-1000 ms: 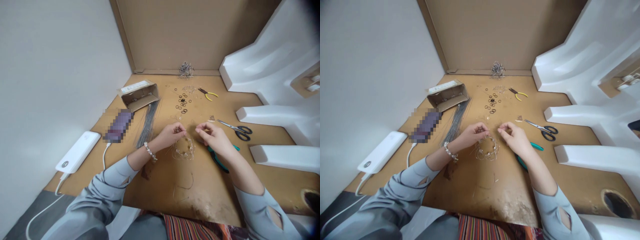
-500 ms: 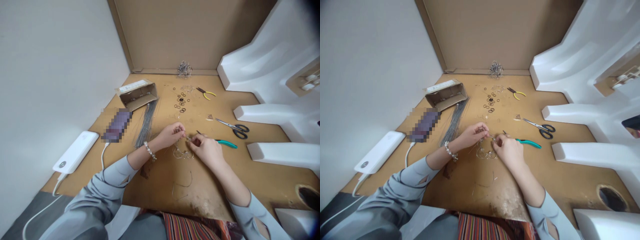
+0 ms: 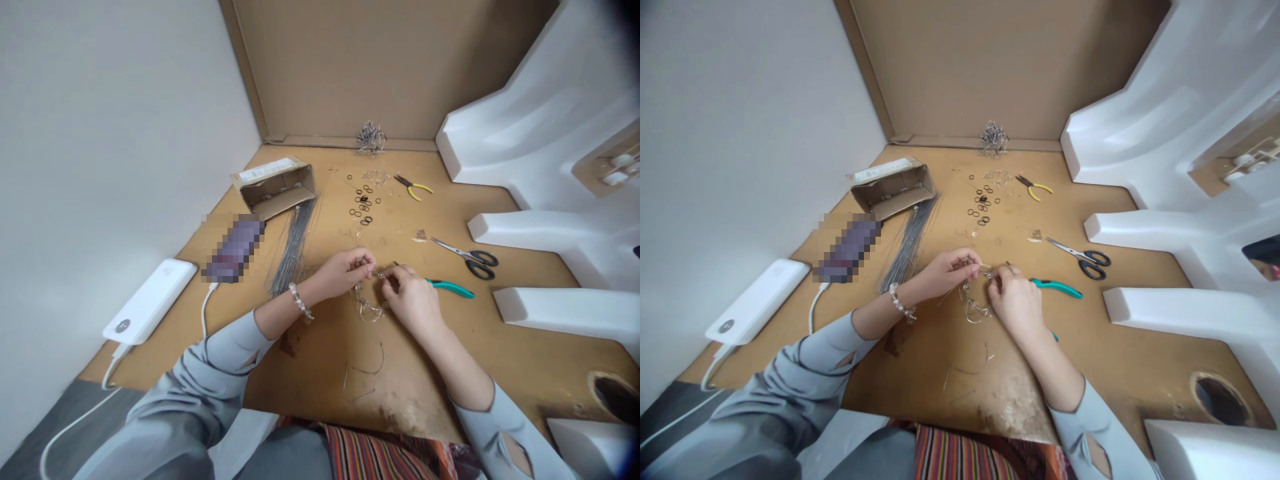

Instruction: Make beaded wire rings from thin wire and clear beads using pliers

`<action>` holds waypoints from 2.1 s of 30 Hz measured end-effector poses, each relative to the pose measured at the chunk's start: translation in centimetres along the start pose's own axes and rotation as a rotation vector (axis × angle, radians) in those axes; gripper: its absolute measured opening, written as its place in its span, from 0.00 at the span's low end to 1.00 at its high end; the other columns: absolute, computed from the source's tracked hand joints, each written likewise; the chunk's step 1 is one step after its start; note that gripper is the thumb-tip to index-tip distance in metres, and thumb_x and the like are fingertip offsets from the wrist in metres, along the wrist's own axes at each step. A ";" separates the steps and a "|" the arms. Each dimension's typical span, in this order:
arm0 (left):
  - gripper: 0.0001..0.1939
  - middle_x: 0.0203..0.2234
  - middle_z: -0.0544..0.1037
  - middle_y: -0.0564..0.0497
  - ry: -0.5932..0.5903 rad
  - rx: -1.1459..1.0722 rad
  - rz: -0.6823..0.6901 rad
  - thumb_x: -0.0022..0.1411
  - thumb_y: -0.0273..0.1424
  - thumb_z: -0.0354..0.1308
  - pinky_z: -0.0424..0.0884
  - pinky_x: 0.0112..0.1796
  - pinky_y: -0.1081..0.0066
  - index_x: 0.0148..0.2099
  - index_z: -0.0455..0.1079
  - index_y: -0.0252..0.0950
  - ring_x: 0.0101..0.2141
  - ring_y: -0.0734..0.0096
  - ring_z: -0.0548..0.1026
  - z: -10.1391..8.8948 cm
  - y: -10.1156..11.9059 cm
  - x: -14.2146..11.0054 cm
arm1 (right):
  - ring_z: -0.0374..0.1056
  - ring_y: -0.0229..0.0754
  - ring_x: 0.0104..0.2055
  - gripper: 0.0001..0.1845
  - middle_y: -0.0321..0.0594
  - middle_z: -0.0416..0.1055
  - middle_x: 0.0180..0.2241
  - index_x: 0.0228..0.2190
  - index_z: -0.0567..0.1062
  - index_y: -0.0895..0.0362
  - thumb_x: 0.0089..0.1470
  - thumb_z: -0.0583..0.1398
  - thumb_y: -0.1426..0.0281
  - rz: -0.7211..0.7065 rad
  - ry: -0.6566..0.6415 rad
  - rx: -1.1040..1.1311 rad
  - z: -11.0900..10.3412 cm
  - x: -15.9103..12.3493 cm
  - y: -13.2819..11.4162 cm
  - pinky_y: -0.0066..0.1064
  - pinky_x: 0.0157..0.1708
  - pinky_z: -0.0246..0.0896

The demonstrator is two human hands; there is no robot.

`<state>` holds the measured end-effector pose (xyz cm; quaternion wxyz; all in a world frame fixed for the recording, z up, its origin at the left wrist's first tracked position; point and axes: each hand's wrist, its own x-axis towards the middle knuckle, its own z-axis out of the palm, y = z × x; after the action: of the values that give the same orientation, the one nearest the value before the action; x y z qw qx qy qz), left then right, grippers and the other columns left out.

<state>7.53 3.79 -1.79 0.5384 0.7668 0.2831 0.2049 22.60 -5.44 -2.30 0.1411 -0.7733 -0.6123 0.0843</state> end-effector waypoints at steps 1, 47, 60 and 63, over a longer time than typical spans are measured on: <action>0.07 0.26 0.73 0.54 0.002 0.034 -0.001 0.62 0.32 0.50 0.64 0.29 0.78 0.37 0.65 0.34 0.27 0.78 0.69 0.0 0.1 -0.1 | 0.67 0.40 0.31 0.10 0.38 0.72 0.36 0.34 0.72 0.53 0.53 0.52 0.68 -0.008 0.014 0.023 0.0 0.0 0.1 0.30 0.27 0.49; 0.12 0.34 0.73 0.50 0.010 0.760 0.337 0.67 0.31 0.43 0.64 0.33 0.72 0.39 0.67 0.35 0.33 0.71 0.70 0.5 -0.5 -0.2 | 0.66 0.37 0.28 0.07 0.38 0.70 0.26 0.27 0.77 0.54 0.51 0.58 0.68 -0.198 0.082 0.487 0.9 0.4 1.4 0.29 0.30 0.61; 0.11 0.33 0.76 0.51 0.045 0.675 0.312 0.67 0.30 0.43 0.64 0.35 0.73 0.40 0.66 0.35 0.33 0.72 0.72 0.2 -1.1 -0.4 | 0.70 0.42 0.36 0.21 0.46 0.72 0.41 0.44 0.71 0.56 0.52 0.58 0.57 -0.086 0.148 0.454 -0.9 -1.1 3.4 0.36 0.35 0.67; 0.11 0.33 0.75 0.51 0.047 0.670 0.344 0.67 0.30 0.43 0.64 0.35 0.73 0.40 0.66 0.35 0.34 0.73 0.72 0.2 -1.1 -0.3 | 0.64 0.53 0.51 0.27 0.51 0.69 0.48 0.48 0.70 0.57 0.50 0.59 0.56 -0.152 0.146 -0.038 -2.3 -2.1 6.0 0.46 0.46 0.61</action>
<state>7.15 3.77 -2.89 0.2089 0.9317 0.2139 0.2061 28.32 -8.98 -2.11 0.1764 -0.7312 -0.6589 0.0052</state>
